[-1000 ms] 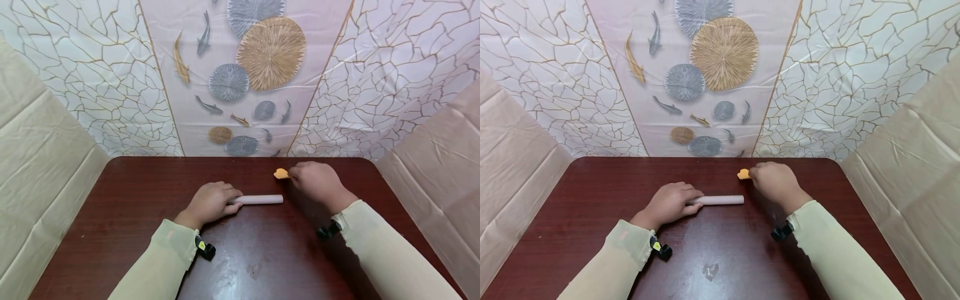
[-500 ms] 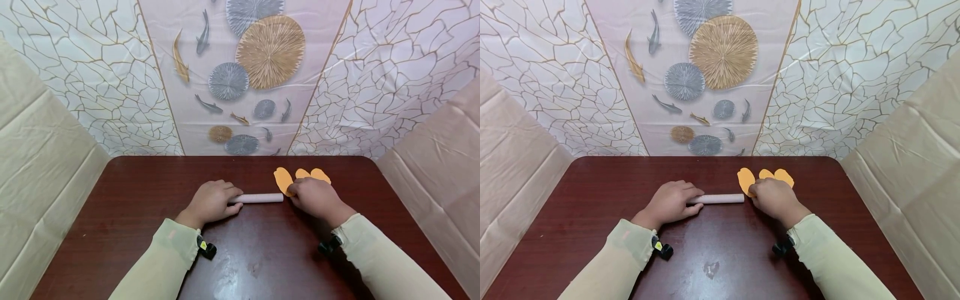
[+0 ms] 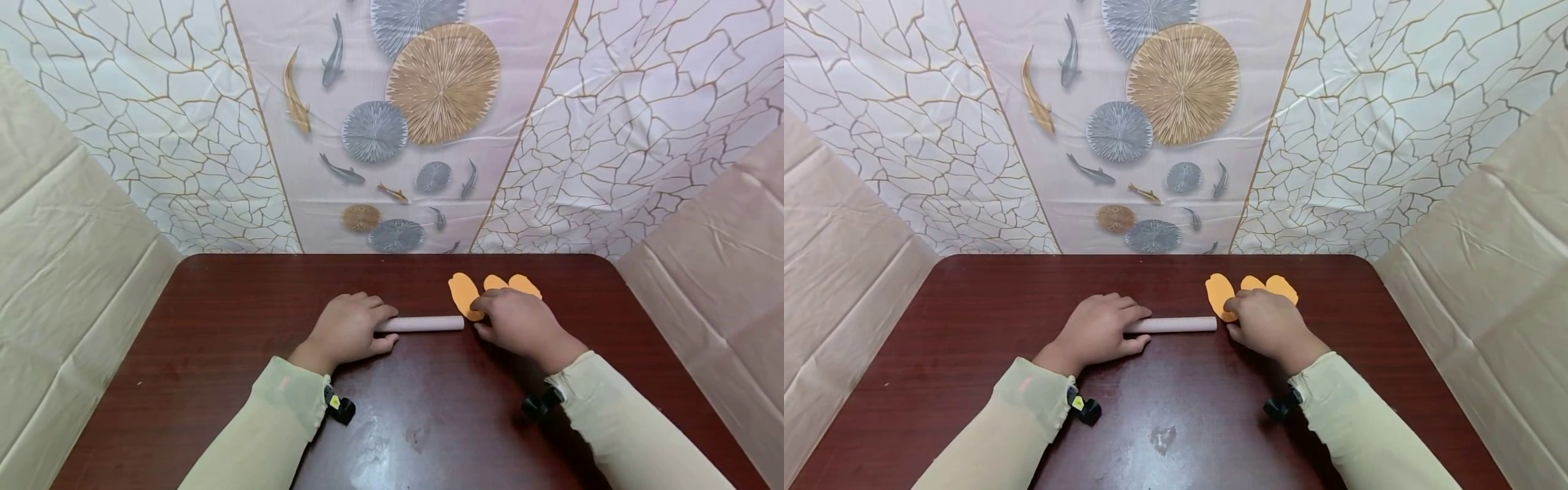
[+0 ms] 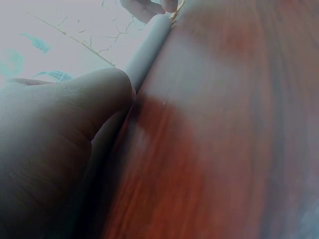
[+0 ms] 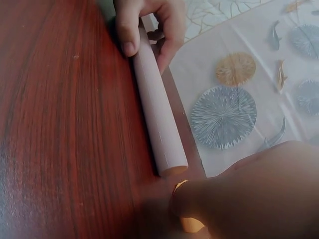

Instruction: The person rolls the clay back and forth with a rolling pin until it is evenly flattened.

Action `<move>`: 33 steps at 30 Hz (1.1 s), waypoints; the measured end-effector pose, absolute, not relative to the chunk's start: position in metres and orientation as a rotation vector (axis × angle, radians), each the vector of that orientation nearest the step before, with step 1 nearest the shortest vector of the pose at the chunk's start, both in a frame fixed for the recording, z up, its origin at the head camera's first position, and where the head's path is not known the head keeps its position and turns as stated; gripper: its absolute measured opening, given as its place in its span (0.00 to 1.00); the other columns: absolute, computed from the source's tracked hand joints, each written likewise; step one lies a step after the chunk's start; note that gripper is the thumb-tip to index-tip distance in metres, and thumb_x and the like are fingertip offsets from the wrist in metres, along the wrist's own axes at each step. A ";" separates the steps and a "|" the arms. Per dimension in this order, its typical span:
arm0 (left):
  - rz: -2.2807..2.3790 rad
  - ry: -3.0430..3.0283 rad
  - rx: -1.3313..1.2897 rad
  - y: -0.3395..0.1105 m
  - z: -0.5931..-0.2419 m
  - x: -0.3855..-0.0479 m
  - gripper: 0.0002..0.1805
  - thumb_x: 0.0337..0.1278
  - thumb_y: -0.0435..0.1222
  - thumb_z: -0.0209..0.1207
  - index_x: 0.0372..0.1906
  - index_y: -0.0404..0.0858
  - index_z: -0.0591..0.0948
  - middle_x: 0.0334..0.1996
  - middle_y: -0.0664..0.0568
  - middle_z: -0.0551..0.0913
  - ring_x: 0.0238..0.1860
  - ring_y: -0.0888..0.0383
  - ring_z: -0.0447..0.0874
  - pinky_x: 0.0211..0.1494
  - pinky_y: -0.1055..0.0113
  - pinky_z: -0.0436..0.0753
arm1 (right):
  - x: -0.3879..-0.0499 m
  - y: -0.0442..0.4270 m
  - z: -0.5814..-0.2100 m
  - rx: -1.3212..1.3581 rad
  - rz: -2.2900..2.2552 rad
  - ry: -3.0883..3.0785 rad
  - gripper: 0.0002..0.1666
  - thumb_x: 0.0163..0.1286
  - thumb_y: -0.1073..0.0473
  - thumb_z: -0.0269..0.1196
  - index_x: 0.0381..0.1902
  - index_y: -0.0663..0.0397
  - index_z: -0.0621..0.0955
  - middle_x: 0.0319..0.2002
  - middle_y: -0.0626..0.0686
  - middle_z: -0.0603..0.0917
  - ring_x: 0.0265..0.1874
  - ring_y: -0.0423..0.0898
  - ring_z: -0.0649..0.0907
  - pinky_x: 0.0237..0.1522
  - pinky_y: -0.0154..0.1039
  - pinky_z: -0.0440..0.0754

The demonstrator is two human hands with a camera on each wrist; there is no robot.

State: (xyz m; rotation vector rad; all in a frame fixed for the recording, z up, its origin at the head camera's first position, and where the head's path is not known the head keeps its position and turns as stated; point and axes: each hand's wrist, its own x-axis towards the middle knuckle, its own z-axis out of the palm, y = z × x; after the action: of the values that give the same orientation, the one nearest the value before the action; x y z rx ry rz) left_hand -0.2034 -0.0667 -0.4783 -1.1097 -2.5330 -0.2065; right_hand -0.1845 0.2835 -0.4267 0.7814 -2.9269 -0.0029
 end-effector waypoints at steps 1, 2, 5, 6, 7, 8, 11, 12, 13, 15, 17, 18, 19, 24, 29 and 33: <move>-0.204 -2.530 -1.108 -0.067 -0.479 -0.204 0.23 0.69 0.60 0.71 0.59 0.54 0.92 0.49 0.61 0.93 0.45 0.55 0.91 0.51 0.55 0.90 | -0.184 0.283 -0.426 0.783 0.001 -2.926 0.10 0.66 0.54 0.79 0.43 0.43 0.90 0.39 0.44 0.89 0.37 0.44 0.87 0.37 0.48 0.89; -0.204 -2.528 -1.107 -0.067 -0.479 -0.204 0.23 0.69 0.61 0.71 0.59 0.54 0.92 0.49 0.61 0.93 0.45 0.55 0.91 0.51 0.55 0.90 | -0.184 0.283 -0.426 0.784 0.004 -2.926 0.10 0.66 0.54 0.79 0.44 0.43 0.90 0.39 0.44 0.89 0.37 0.45 0.87 0.37 0.48 0.88; -0.208 -2.523 -1.107 -0.067 -0.480 -0.204 0.24 0.68 0.61 0.71 0.59 0.53 0.92 0.49 0.61 0.93 0.45 0.55 0.91 0.51 0.55 0.90 | -0.182 0.281 -0.426 0.785 0.013 -2.927 0.12 0.67 0.55 0.79 0.47 0.44 0.90 0.40 0.44 0.89 0.39 0.45 0.87 0.38 0.48 0.88; -0.209 -2.525 -1.107 -0.067 -0.480 -0.204 0.24 0.69 0.61 0.71 0.59 0.54 0.92 0.49 0.61 0.93 0.45 0.55 0.91 0.50 0.55 0.90 | -0.182 0.281 -0.426 0.782 0.015 -2.928 0.13 0.66 0.55 0.79 0.48 0.45 0.91 0.41 0.44 0.89 0.39 0.45 0.88 0.38 0.48 0.88; -0.210 -2.527 -1.107 -0.067 -0.480 -0.205 0.24 0.69 0.61 0.70 0.59 0.54 0.92 0.49 0.61 0.93 0.45 0.55 0.91 0.50 0.55 0.90 | -0.181 0.281 -0.426 0.780 0.017 -2.928 0.14 0.66 0.55 0.79 0.49 0.45 0.91 0.41 0.45 0.89 0.40 0.45 0.88 0.39 0.48 0.89; -0.210 -2.529 -1.108 -0.067 -0.480 -0.205 0.23 0.69 0.61 0.70 0.59 0.54 0.92 0.49 0.61 0.93 0.45 0.55 0.91 0.50 0.55 0.90 | -0.180 0.280 -0.426 0.779 0.021 -2.930 0.15 0.66 0.55 0.79 0.50 0.46 0.91 0.42 0.45 0.89 0.40 0.45 0.88 0.39 0.48 0.89; -0.206 -2.534 -1.108 -0.067 -0.481 -0.205 0.23 0.70 0.61 0.70 0.59 0.54 0.92 0.50 0.62 0.93 0.45 0.55 0.91 0.50 0.56 0.90 | -0.178 0.279 -0.425 0.776 0.025 -2.938 0.16 0.66 0.55 0.78 0.51 0.47 0.90 0.42 0.45 0.89 0.40 0.46 0.87 0.37 0.49 0.88; -0.204 -2.537 -1.108 -0.067 -0.481 -0.205 0.23 0.70 0.61 0.70 0.59 0.54 0.92 0.50 0.62 0.93 0.45 0.55 0.91 0.50 0.56 0.90 | -0.178 0.279 -0.424 0.775 0.027 -2.940 0.17 0.66 0.55 0.78 0.52 0.46 0.90 0.41 0.45 0.89 0.39 0.46 0.87 0.37 0.49 0.88; -0.202 -2.538 -1.109 -0.067 -0.481 -0.205 0.23 0.70 0.61 0.70 0.59 0.55 0.92 0.49 0.62 0.93 0.45 0.56 0.91 0.50 0.56 0.90 | -0.177 0.278 -0.424 0.775 0.024 -2.943 0.17 0.66 0.55 0.78 0.52 0.46 0.90 0.41 0.45 0.88 0.39 0.46 0.87 0.36 0.49 0.88; -0.199 -2.540 -1.107 -0.067 -0.481 -0.205 0.23 0.70 0.61 0.69 0.59 0.55 0.92 0.49 0.62 0.93 0.45 0.56 0.90 0.49 0.56 0.90 | -0.176 0.278 -0.424 0.776 0.020 -2.946 0.17 0.66 0.55 0.78 0.52 0.46 0.90 0.41 0.45 0.88 0.39 0.47 0.87 0.35 0.49 0.87; -0.198 -2.542 -1.104 -0.067 -0.482 -0.205 0.23 0.70 0.61 0.69 0.59 0.55 0.92 0.49 0.63 0.93 0.45 0.56 0.90 0.49 0.56 0.89 | -0.175 0.277 -0.424 0.778 0.015 -2.946 0.17 0.66 0.55 0.78 0.53 0.46 0.90 0.41 0.45 0.87 0.40 0.48 0.88 0.36 0.50 0.88; -0.195 -2.544 -1.103 -0.067 -0.482 -0.205 0.22 0.70 0.62 0.69 0.58 0.55 0.92 0.49 0.63 0.92 0.45 0.56 0.90 0.49 0.56 0.89 | -0.175 0.277 -0.425 0.778 0.013 -2.947 0.17 0.66 0.55 0.78 0.53 0.46 0.90 0.41 0.44 0.87 0.41 0.48 0.88 0.37 0.50 0.88; -0.193 -2.548 -1.101 -0.066 -0.482 -0.205 0.22 0.70 0.62 0.69 0.58 0.55 0.92 0.49 0.63 0.92 0.45 0.56 0.90 0.49 0.56 0.89 | -0.175 0.277 -0.425 0.780 0.009 -2.946 0.18 0.66 0.55 0.78 0.53 0.46 0.90 0.41 0.44 0.87 0.41 0.49 0.88 0.38 0.51 0.89; -0.190 -2.564 -1.094 -0.066 -0.482 -0.204 0.22 0.69 0.61 0.69 0.57 0.55 0.92 0.48 0.62 0.92 0.45 0.56 0.90 0.49 0.55 0.89 | -0.174 0.277 -0.426 0.782 0.018 -2.947 0.18 0.66 0.55 0.79 0.53 0.46 0.90 0.42 0.44 0.87 0.42 0.49 0.88 0.39 0.51 0.89; -0.179 -2.588 -1.084 -0.065 -0.480 -0.203 0.23 0.67 0.63 0.70 0.56 0.55 0.92 0.48 0.62 0.92 0.47 0.56 0.91 0.50 0.55 0.90 | -0.173 0.277 -0.427 0.790 0.027 -2.938 0.17 0.65 0.55 0.79 0.52 0.46 0.90 0.42 0.44 0.87 0.43 0.51 0.88 0.40 0.52 0.89; -0.163 -2.626 -1.072 -0.063 -0.478 -0.202 0.24 0.67 0.65 0.69 0.56 0.56 0.92 0.50 0.62 0.92 0.49 0.56 0.91 0.52 0.55 0.90 | -0.173 0.277 -0.428 0.796 0.023 -2.933 0.18 0.65 0.55 0.79 0.52 0.46 0.90 0.43 0.44 0.88 0.44 0.52 0.89 0.43 0.53 0.90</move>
State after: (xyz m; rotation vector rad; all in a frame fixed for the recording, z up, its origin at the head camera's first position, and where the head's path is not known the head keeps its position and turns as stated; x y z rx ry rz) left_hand -0.2018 -0.0635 -0.4778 -1.0723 -2.6257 -0.1628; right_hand -0.1730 0.2773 -0.4281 0.7964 -2.9325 0.0231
